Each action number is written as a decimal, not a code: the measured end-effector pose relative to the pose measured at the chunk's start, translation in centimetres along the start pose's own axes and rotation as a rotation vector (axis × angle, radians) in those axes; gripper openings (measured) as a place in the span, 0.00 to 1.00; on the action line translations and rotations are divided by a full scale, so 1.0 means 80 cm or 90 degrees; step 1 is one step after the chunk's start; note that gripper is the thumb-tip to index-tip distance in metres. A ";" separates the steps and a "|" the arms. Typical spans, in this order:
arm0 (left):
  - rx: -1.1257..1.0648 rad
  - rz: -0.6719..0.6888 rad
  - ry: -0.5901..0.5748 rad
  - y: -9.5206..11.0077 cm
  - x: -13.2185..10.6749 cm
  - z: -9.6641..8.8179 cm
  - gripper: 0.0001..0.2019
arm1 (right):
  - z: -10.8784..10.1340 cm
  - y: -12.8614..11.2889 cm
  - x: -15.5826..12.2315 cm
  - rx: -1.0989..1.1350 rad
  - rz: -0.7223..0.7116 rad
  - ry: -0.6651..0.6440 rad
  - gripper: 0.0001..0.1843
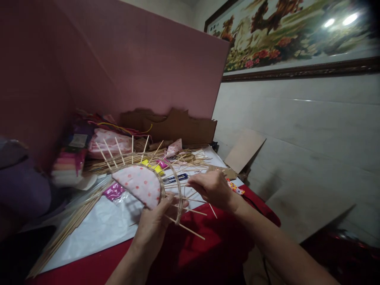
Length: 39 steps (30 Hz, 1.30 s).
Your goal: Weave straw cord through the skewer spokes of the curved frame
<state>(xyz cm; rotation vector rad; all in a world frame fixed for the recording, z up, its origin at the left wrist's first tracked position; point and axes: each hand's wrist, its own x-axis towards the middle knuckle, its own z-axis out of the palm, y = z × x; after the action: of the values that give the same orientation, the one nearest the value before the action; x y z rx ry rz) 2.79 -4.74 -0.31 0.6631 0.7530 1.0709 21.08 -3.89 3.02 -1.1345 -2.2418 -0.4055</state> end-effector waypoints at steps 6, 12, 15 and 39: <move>-0.016 -0.001 -0.012 0.003 -0.003 0.001 0.12 | 0.005 0.000 0.005 -0.105 -0.008 -0.018 0.12; -0.004 0.006 -0.018 0.002 -0.003 0.001 0.12 | 0.007 -0.006 0.010 -0.192 -0.019 -0.064 0.08; 0.008 0.009 -0.009 0.001 -0.001 0.002 0.12 | 0.006 -0.010 0.012 -0.184 -0.016 -0.063 0.07; -0.014 -0.015 0.026 0.003 0.003 -0.003 0.08 | -0.004 -0.021 0.004 -0.193 -0.034 0.024 0.12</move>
<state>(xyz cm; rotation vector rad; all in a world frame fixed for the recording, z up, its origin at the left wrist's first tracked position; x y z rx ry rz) 2.53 -4.39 -0.35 0.6138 0.7821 1.0730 19.69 -4.87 3.47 -1.2055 -2.2318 -0.8051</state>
